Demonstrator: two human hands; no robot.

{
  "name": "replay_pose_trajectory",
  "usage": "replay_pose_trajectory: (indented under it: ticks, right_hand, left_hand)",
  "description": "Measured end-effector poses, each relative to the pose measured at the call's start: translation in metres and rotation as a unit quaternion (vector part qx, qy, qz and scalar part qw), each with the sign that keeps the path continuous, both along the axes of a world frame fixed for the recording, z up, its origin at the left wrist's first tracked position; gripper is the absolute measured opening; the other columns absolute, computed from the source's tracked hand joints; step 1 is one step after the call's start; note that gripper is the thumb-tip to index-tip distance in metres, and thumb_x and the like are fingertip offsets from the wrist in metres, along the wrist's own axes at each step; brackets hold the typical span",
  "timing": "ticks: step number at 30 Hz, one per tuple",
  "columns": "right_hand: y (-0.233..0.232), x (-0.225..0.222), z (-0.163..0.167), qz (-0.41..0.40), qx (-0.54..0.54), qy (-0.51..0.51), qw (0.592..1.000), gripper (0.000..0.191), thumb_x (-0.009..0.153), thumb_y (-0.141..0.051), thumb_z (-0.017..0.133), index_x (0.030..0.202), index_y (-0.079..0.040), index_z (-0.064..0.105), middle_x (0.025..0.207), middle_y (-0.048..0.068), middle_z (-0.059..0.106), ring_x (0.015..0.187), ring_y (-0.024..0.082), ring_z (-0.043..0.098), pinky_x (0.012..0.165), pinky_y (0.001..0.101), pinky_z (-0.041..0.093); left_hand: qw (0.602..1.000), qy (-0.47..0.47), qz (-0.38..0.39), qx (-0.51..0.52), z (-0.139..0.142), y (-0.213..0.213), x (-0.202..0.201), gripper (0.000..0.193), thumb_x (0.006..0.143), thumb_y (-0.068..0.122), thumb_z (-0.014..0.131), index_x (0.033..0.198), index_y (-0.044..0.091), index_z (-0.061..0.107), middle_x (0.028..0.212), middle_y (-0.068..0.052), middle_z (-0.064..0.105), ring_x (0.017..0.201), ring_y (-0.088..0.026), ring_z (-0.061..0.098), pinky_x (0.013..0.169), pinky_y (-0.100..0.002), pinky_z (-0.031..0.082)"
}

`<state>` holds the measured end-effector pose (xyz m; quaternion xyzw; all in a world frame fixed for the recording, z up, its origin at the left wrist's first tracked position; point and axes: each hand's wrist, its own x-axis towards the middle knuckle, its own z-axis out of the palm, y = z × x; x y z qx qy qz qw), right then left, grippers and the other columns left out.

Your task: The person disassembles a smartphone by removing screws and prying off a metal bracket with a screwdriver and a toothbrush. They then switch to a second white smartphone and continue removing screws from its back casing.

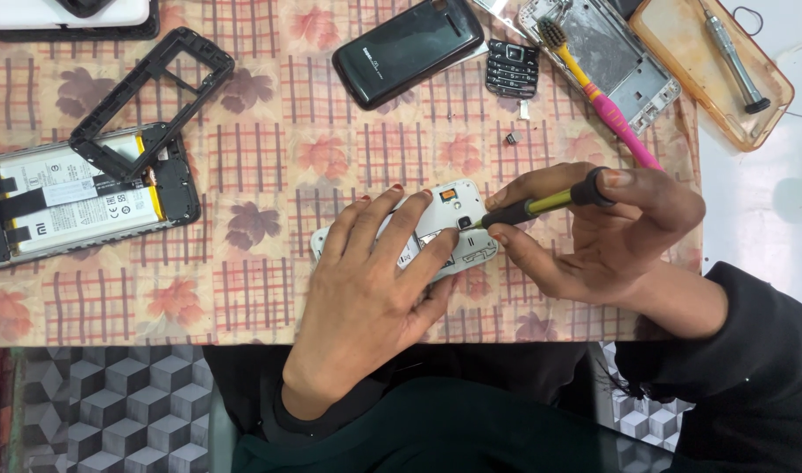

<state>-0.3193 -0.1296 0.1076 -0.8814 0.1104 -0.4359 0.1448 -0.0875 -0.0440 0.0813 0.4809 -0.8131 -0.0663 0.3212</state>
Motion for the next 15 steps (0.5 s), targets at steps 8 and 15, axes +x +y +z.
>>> replay_pose_trajectory:
  ticks: [8,15]
  right_hand:
    - [-0.0019,-0.0008,-0.0052,0.005,-0.009,-0.025,1.000,0.095,0.079,0.015,0.078,0.145,-0.007,0.014,0.110,0.028,0.056,0.086,0.035,0.076,0.069,0.0352,0.071]
    - [-0.0010,0.0040,-0.0002,0.011,-0.014,-0.014,1.000,0.093,0.080,0.015,0.078,0.146,-0.005,0.016,0.114,0.030,0.043,0.088,0.034,0.075,0.069,0.0335,0.071]
  left_hand:
    - [1.000,-0.018,-0.007,0.006,-0.0003,0.0010,0.0019,0.045,0.091,0.038,0.074,0.126,0.010,0.068,0.140,-0.016,0.057,0.134,-0.037,0.052,0.113,-0.055,0.040]
    - [1.000,-0.014,-0.007,0.013,-0.0018,0.0014,0.0027,0.047,0.091,0.038,0.074,0.127,0.009,0.066,0.141,-0.016,0.057,0.135,-0.036,0.052,0.114,-0.055,0.039]
